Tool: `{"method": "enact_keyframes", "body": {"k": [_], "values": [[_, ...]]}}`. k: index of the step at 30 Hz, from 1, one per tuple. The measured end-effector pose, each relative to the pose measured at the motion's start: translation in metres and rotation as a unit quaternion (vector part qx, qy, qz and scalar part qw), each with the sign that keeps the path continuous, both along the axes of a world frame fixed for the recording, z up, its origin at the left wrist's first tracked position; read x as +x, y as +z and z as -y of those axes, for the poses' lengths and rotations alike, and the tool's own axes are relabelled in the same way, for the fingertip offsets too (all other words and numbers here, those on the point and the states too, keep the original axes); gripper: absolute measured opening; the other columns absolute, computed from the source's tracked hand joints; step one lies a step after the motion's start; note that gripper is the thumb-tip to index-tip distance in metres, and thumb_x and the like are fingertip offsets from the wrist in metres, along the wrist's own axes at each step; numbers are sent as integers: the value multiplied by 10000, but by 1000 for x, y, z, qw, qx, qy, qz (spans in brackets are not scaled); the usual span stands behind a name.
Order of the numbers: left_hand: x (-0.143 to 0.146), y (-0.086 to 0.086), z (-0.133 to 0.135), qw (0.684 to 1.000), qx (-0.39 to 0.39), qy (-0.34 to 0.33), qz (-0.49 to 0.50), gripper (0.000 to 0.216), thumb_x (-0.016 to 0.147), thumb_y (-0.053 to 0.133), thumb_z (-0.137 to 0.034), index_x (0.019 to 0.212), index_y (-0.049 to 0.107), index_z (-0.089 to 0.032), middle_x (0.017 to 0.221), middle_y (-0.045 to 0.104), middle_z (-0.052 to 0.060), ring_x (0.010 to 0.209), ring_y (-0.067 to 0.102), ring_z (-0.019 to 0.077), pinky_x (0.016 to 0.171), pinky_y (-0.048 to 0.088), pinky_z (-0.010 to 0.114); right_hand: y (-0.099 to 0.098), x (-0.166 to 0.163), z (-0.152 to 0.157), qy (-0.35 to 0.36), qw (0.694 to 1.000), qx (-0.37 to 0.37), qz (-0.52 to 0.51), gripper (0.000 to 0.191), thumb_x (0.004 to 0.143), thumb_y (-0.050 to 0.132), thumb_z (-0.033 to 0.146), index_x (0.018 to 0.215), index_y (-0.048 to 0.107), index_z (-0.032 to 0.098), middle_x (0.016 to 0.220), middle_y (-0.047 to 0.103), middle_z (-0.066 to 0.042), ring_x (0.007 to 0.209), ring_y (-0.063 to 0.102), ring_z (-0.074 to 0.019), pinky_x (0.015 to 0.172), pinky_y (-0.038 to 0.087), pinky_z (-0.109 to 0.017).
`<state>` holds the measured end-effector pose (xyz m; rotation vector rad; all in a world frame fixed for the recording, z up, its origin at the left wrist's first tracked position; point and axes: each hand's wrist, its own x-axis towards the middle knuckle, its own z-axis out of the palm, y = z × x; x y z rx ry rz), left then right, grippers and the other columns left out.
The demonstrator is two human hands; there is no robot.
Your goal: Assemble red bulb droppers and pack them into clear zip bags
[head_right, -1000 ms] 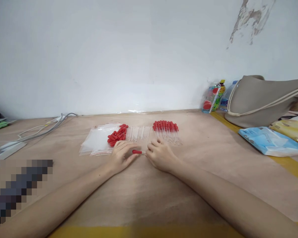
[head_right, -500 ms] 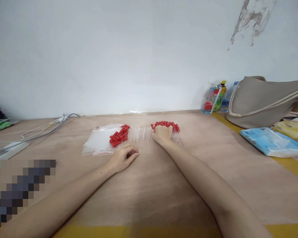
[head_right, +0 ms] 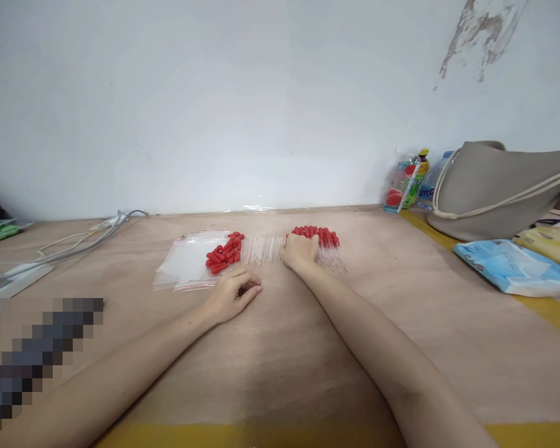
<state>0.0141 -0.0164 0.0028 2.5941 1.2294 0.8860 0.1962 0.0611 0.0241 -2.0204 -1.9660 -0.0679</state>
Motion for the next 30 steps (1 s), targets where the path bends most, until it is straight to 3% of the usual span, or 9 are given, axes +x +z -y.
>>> {"method": "enact_keyframes", "body": {"k": [5,8,11,13,15,18,23,26,30], "values": [[1,-2,0,1000,12,2,-11,122,810,505,-263,804,596,-182,755,565,28,668,538,142,610,419,271,3,-10,-2,-8,999,-34,-2,229,761,440,257,785,632,134,794,654,-127,754,597,-238,797,243,-404],[-1,1,-2,995,80,42,-29,131,799,518,-282,805,607,-187,771,568,48,749,515,186,689,401,324,6,-13,-4,-16,998,-53,-9,219,756,448,243,795,631,131,812,654,-133,749,602,-230,800,248,-407],[-11,12,-10,975,157,151,-39,156,801,506,-303,841,610,-194,831,571,74,826,488,231,732,368,365,8,-14,-5,-22,997,-68,-17,208,741,452,225,789,636,140,799,657,-123,745,603,-224,791,259,-401],[-23,22,-18,953,166,249,-48,187,804,492,-338,866,598,-197,873,567,87,870,482,256,747,359,377,8,-14,-5,-25,997,-73,-23,208,730,456,212,796,642,146,788,658,-120,754,603,-227,786,264,-399],[-38,30,-27,930,138,334,-67,267,793,481,-412,915,574,-195,911,562,104,917,478,287,755,360,395,7,-14,-6,-28,996,-76,-28,211,724,461,212,802,646,149,769,659,-119,756,603,-229,784,264,-397],[-57,37,-38,911,58,400,-79,363,783,437,-506,911,563,-190,960,558,131,982,468,318,797,353,436,5,-14,-7,-27,996,-77,-34,201,720,469,215,779,649,149,739,657,-112,745,603,-227,783,265,-392],[-70,40,-45,909,-50,404,-93,371,770,413,-536,800,579,-206,950,573,118,988,487,320,804,361,439,5,-15,-1,-8,997,-67,-37,189,739,460,210,696,633,147,715,654,-106,689,598,-212,767,272,-378],[-69,43,-44,911,-46,399,-91,338,770,424,-505,773,574,-202,942,582,107,964,505,302,779,381,412,6,-15,9,-8,999,-35,-33,254,802,394,246,760,613,123,740,651,-128,703,593,-227,779,257,-389],[-63,49,-41,928,-9,369,-61,311,776,429,-481,750,548,-195,887,594,82,921,521,268,742,398,364,-1,-8,32,16,996,86,-23,279,857,316,267,864,543,104,782,640,-143,764,569,-250,761,244,-385]]}}
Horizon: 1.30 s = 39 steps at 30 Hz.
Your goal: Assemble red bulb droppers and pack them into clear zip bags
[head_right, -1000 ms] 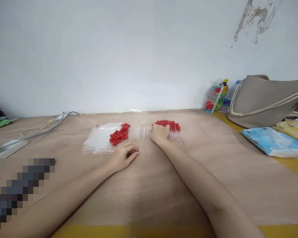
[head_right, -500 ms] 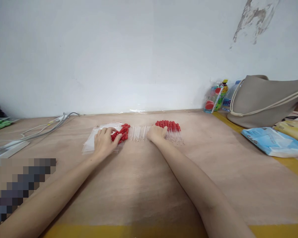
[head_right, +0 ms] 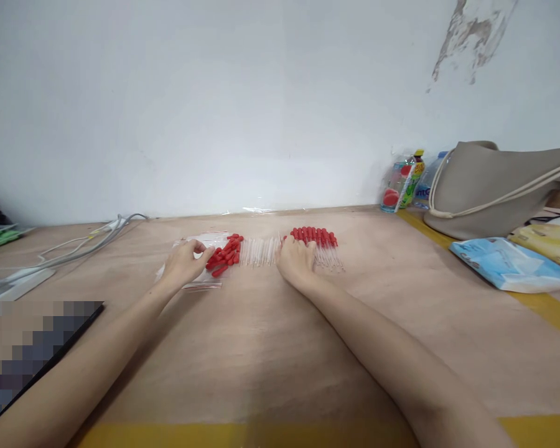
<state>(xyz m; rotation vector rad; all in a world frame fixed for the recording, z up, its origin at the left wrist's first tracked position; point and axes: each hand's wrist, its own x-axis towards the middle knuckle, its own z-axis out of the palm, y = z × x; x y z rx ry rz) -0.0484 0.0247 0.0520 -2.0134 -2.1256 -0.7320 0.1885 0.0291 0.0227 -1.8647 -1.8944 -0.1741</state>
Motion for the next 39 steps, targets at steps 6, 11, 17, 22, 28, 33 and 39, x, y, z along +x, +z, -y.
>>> {"method": "enact_keyframes", "body": {"k": [6,11,17,22,28,33,39], "values": [[6,-2,1,997,39,-59,33,232,784,454,-411,726,488,-189,799,597,52,772,547,211,660,399,306,-26,32,31,106,986,127,1,204,872,331,253,783,485,152,724,622,-54,680,540,-183,772,224,-348],[4,-7,-1,995,31,-67,73,181,796,451,-368,735,450,-197,729,593,27,676,556,185,600,385,283,-37,57,47,182,970,161,-8,189,866,358,239,754,489,159,710,607,-28,661,530,-155,762,224,-326],[2,-11,-2,995,7,-58,82,148,795,451,-338,746,423,-201,668,570,16,650,555,193,562,374,276,-35,62,54,191,970,145,-31,151,849,392,214,758,499,159,705,611,-16,651,539,-146,767,221,-330],[3,-8,1,993,38,-68,90,142,812,412,-322,838,446,-186,693,572,20,658,561,194,574,389,280,-36,61,51,207,966,150,-46,169,851,394,192,932,537,153,838,659,-57,755,584,-170,776,236,-328],[8,-5,3,990,60,-111,71,206,754,363,-122,819,550,-179,757,604,33,735,568,187,686,421,295,-33,61,52,225,960,163,-32,211,858,399,178,965,580,188,861,673,-46,767,594,-166,784,242,-333],[16,-7,7,980,86,-154,88,119,713,465,-136,717,580,-169,798,595,40,726,571,174,690,447,289,-30,60,53,235,959,148,-50,168,840,416,175,895,575,183,828,660,-33,753,583,-159,813,230,-344],[56,-34,35,937,51,-311,153,83,797,526,-237,839,547,-169,792,613,22,713,584,143,628,462,248,-30,60,54,266,951,140,-69,102,822,451,215,814,543,175,752,630,-17,680,552,-137,829,222,-347]]}}
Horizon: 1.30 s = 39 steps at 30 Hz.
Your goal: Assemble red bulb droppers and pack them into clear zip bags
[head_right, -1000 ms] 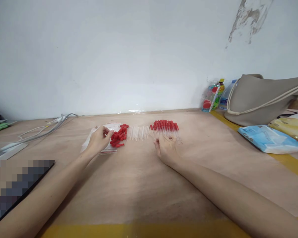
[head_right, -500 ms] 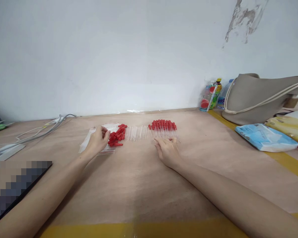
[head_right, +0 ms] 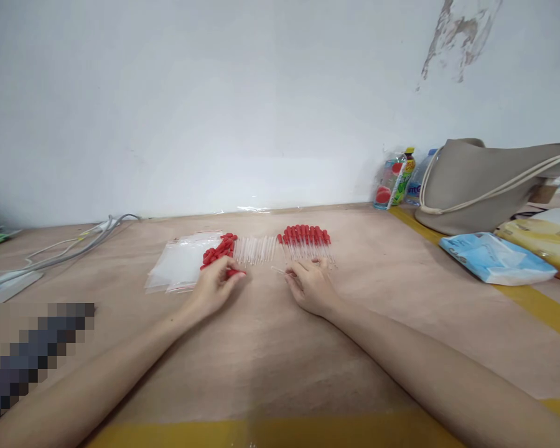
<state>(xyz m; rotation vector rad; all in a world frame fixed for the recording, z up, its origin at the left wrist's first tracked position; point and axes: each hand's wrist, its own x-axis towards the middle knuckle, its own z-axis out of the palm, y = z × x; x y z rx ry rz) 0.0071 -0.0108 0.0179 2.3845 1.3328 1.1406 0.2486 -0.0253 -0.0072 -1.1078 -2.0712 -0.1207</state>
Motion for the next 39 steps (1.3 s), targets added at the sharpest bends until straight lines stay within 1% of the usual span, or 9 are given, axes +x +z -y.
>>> {"method": "enact_keyframes", "body": {"k": [1,3,5,9,16,21,26,32,39], "values": [[6,-5,5,999,-16,-30,-6,119,810,521,-243,904,553,-177,834,630,22,744,594,144,655,465,253,0,0,0,6,1000,1,1,107,827,445,219,807,540,176,737,626,-14,674,548,-135,832,220,-347],[15,-11,10,998,-24,-54,-14,181,833,507,-260,992,562,-194,905,651,23,801,604,151,726,462,276,0,-2,1,22,1000,4,5,122,840,431,225,809,538,177,721,623,-13,659,542,-129,837,222,-347],[18,-13,12,998,-23,-58,-18,182,857,473,-262,982,591,-203,933,660,21,839,606,157,759,452,283,1,-3,2,38,999,7,15,131,850,418,223,825,538,177,731,624,-16,645,534,-124,839,228,-344],[17,-11,9,997,-26,-68,-23,183,870,453,-252,883,625,-193,868,671,12,793,608,151,705,449,261,2,-9,3,55,998,18,36,127,852,419,210,836,541,176,739,615,-9,654,526,-115,843,233,-338],[18,-11,10,997,-16,-73,-20,141,855,478,-241,877,605,-182,810,652,6,741,587,135,677,436,244,2,-15,4,77,995,32,50,129,858,430,218,841,550,174,756,615,-13,687,530,-117,849,229,-348],[17,-11,11,997,-5,-74,-24,132,803,564,-275,879,599,-173,772,640,7,688,567,136,635,425,244,2,-15,5,108,992,24,59,153,872,407,209,863,556,174,758,606,-13,701,525,-117,838,239,-341],[15,-10,13,994,4,-108,-2,119,813,550,-254,855,630,-177,772,650,17,684,579,132,635,435,238,5,-12,3,136,989,6,58,178,881,405,219,876,580,185,729,584,-5,680,510,-111,783,254,-319],[14,-9,16,988,-20,-152,-29,155,834,521,-286,851,648,-200,805,663,15,725,600,134,671,445,237,7,-8,-1,131,988,11,84,202,876,415,209,867,617,207,763,597,-6,683,509,-110,772,240,-325],[15,-10,17,988,-15,-123,-96,203,856,481,-318,848,633,-185,750,626,16,701,568,138,641,425,238,8,-12,4,89,988,61,112,230,846,409,153,858,633,199,749,583,-20,643,469,-110,714,246,-309]]}}
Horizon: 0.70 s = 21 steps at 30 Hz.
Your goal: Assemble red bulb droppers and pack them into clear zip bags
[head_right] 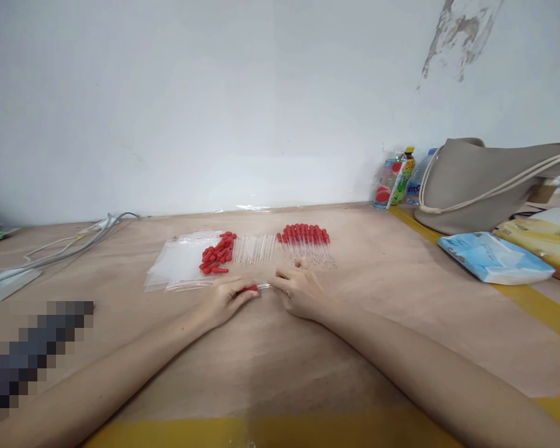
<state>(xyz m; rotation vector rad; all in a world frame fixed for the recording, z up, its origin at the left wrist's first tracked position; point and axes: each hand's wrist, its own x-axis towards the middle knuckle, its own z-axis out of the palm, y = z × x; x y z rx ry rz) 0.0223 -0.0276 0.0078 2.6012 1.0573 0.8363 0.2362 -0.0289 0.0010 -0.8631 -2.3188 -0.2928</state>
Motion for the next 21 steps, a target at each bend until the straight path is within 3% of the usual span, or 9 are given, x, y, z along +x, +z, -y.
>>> {"method": "enact_keyframes", "body": {"k": [7,21], "values": [[2,0,0,999,40,-22,-4,185,862,474,-282,853,613,-160,726,600,21,668,540,122,626,406,221,-1,-6,0,24,999,-26,-3,230,862,389,185,775,600,161,692,577,-22,624,452,-117,682,252,-296],[3,1,0,998,21,-44,-25,204,871,439,-286,880,613,-180,742,609,28,687,545,136,622,409,234,1,-16,2,8,998,-40,39,248,863,376,194,749,593,162,667,618,-21,550,449,-109,679,248,-304]]}}
